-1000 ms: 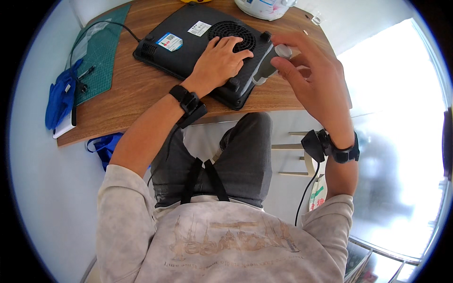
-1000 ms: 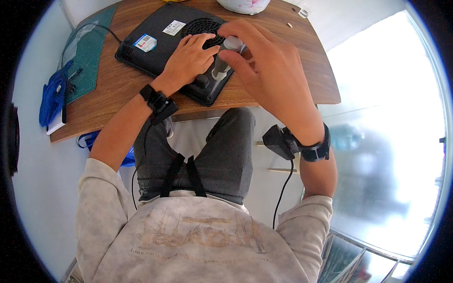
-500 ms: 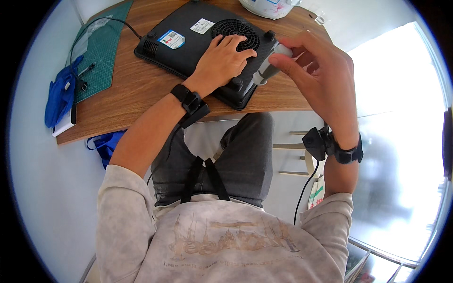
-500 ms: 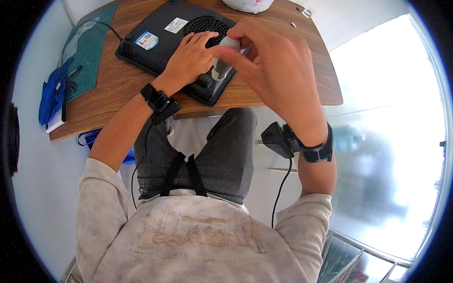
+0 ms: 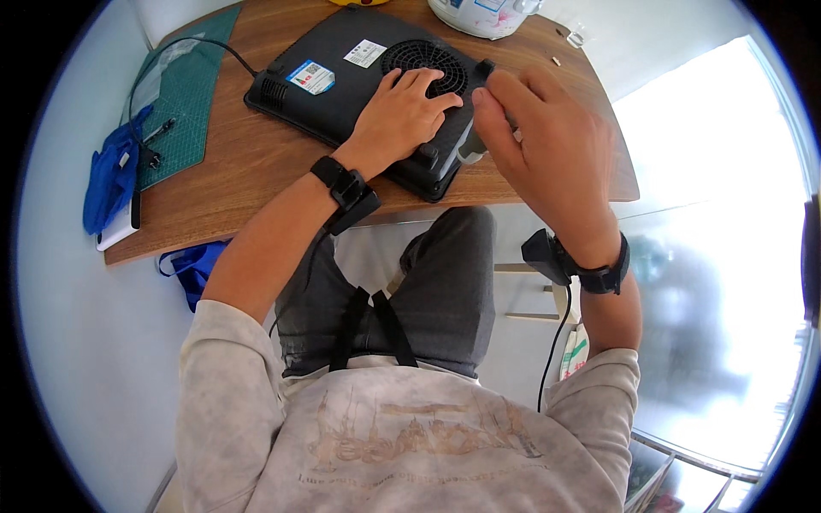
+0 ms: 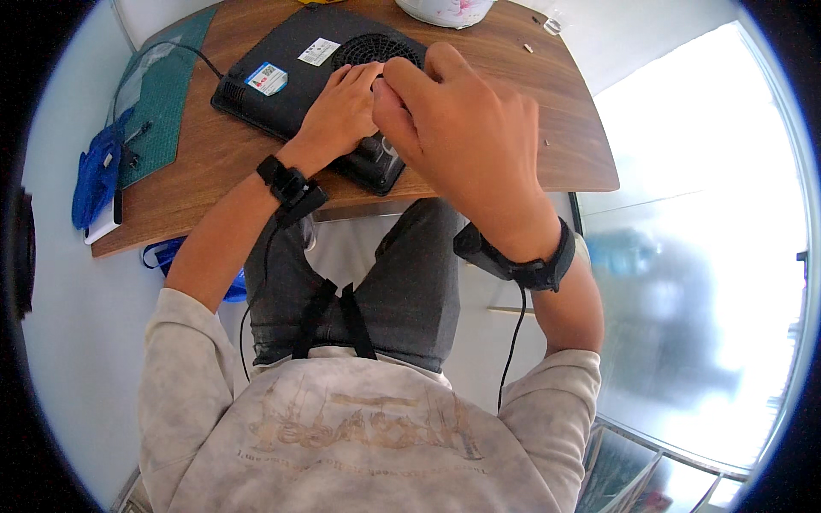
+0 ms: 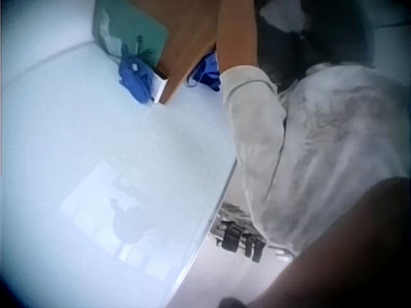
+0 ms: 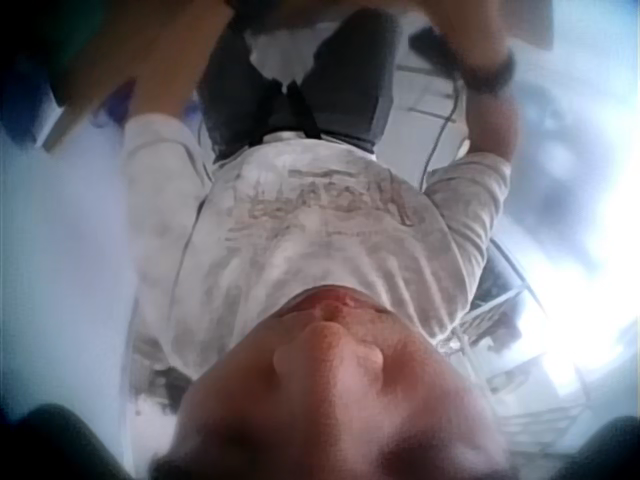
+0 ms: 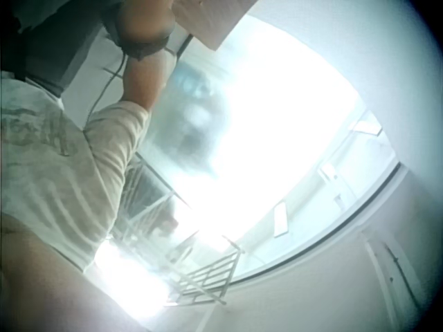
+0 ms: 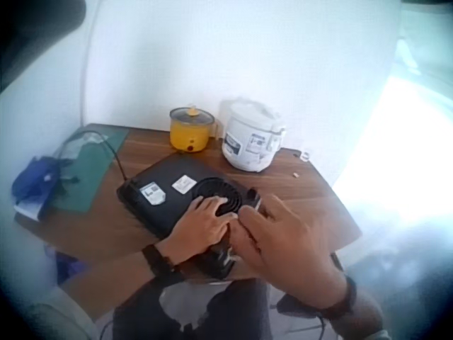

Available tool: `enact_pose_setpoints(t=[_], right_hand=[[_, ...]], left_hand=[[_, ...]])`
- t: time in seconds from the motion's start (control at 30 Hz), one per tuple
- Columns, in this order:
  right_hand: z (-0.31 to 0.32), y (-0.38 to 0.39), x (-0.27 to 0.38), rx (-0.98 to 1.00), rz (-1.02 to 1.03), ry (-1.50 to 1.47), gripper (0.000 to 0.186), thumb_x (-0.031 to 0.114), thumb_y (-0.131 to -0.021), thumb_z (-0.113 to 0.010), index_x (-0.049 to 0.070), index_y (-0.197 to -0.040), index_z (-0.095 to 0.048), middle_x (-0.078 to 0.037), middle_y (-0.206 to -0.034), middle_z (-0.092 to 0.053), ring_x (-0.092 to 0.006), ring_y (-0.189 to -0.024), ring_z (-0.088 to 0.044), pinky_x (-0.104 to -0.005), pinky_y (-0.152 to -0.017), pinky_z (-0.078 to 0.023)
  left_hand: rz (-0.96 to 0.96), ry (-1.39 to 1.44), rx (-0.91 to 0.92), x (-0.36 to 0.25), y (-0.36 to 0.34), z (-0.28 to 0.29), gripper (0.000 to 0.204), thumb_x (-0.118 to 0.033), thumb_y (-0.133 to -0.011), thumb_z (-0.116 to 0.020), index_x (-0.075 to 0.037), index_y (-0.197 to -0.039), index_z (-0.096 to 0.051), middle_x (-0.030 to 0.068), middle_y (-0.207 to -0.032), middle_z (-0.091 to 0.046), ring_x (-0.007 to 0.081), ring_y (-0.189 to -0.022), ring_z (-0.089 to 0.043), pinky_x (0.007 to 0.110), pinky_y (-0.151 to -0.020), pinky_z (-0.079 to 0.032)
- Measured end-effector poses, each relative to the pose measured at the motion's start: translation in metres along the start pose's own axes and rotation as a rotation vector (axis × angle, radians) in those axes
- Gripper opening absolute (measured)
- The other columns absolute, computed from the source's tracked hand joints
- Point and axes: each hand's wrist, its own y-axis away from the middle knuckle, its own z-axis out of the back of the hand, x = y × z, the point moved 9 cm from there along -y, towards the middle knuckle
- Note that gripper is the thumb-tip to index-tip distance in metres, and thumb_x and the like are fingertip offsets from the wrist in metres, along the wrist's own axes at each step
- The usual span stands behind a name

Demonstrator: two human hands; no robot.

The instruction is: The person uses a screwdriver to remove several screws from the bottom of a black electronic device, then flips the device to access the other side and continues unscrewing. After removing the screws, the person sets the device aside and disassembles a pen on the table.

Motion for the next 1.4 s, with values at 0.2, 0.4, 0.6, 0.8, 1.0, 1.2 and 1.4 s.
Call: enact_pose_setpoints(t=[0.2,0.4,0.6,0.8,1.0,1.2,1.4], right_hand=[[-0.009,0.006,-0.001,0.05,-0.041,-0.348,0.017,0.016,-0.093,-0.068,0.009,-0.109,-0.064,-0.01,-0.092,-0.061,-0.0304,-0.073,-0.066,-0.0409,-0.063,-0.054],[0.002,0.015,0.003,0.078,-0.014,-0.525,0.035,0.01,-0.092,-0.069,0.01,-0.127,-0.062,-0.012,-0.104,-0.066,-0.0287,-0.077,-0.07,-0.0387,-0.066,-0.056],[0.0,0.01,-0.017,0.253,-0.18,-0.464,0.034,0.014,-0.089,-0.074,0.009,-0.122,-0.067,-0.012,-0.093,-0.069,-0.0286,-0.07,-0.071,-0.0382,-0.063,-0.055],[0.005,0.0,-0.013,0.176,-0.042,0.079,0.031,0.041,-0.092,-0.072,0.011,-0.085,-0.069,-0.007,-0.066,-0.064,-0.028,-0.056,-0.066,-0.0371,-0.052,-0.048],[-0.003,0.0,-0.006,0.135,-0.063,0.186,0.033,0.044,-0.093,-0.068,0.012,-0.084,-0.068,-0.006,-0.067,-0.064,-0.0301,-0.056,-0.064,-0.0398,-0.051,-0.049],[-0.005,0.007,0.001,-0.021,0.01,-0.249,0.02,0.024,-0.094,-0.071,0.009,-0.105,-0.064,-0.011,-0.098,-0.061,-0.0324,-0.066,-0.066,-0.0415,-0.057,-0.054],[0.0,0.015,-0.006,0.156,-0.152,-0.667,0.024,0.011,-0.092,-0.071,0.01,-0.116,-0.066,-0.011,-0.104,-0.066,-0.0269,-0.072,-0.071,-0.0339,-0.064,-0.056]], left_hand=[[0.009,0.005,-0.002,0.001,0.0,-0.005,0.027,-0.021,-0.097,-0.062,-0.022,-0.122,-0.071,0.0119,-0.134,-0.059,0.0288,-0.128,-0.055,0.051,-0.11,-0.039],[0.012,-0.01,-0.004,0.001,0.0,-0.006,0.027,-0.021,-0.096,-0.063,-0.022,-0.121,-0.071,0.0112,-0.134,-0.059,0.0282,-0.128,-0.055,0.05,-0.11,-0.04],[0.003,0.002,0.027,0.0,-0.001,-0.004,0.027,-0.02,-0.096,-0.064,-0.022,-0.122,-0.071,0.0107,-0.135,-0.058,0.0277,-0.128,-0.054,0.049,-0.109,-0.04],[-0.001,-0.002,0.027,0.0,0.0,-0.004,0.028,-0.02,-0.096,-0.063,-0.022,-0.124,-0.07,0.0111,-0.135,-0.058,0.0279,-0.129,-0.054,0.051,-0.111,-0.039],[-0.015,-0.015,0.002,0.001,0.002,-0.005,0.029,-0.021,-0.097,-0.063,-0.023,-0.126,-0.068,0.0113,-0.135,-0.058,0.028,-0.129,-0.054,0.051,-0.11,-0.039],[0.004,0.043,0.029,0.001,-0.001,-0.007,0.028,-0.02,-0.096,-0.063,-0.022,-0.123,-0.07,0.0113,-0.134,-0.058,0.0278,-0.129,-0.054,0.049,-0.109,-0.039],[0.01,0.004,-0.004,0.001,0.0,-0.005,0.027,-0.02,-0.096,-0.063,-0.022,-0.122,-0.071,0.0109,-0.134,-0.058,0.028,-0.128,-0.054,0.048,-0.109,-0.039]])
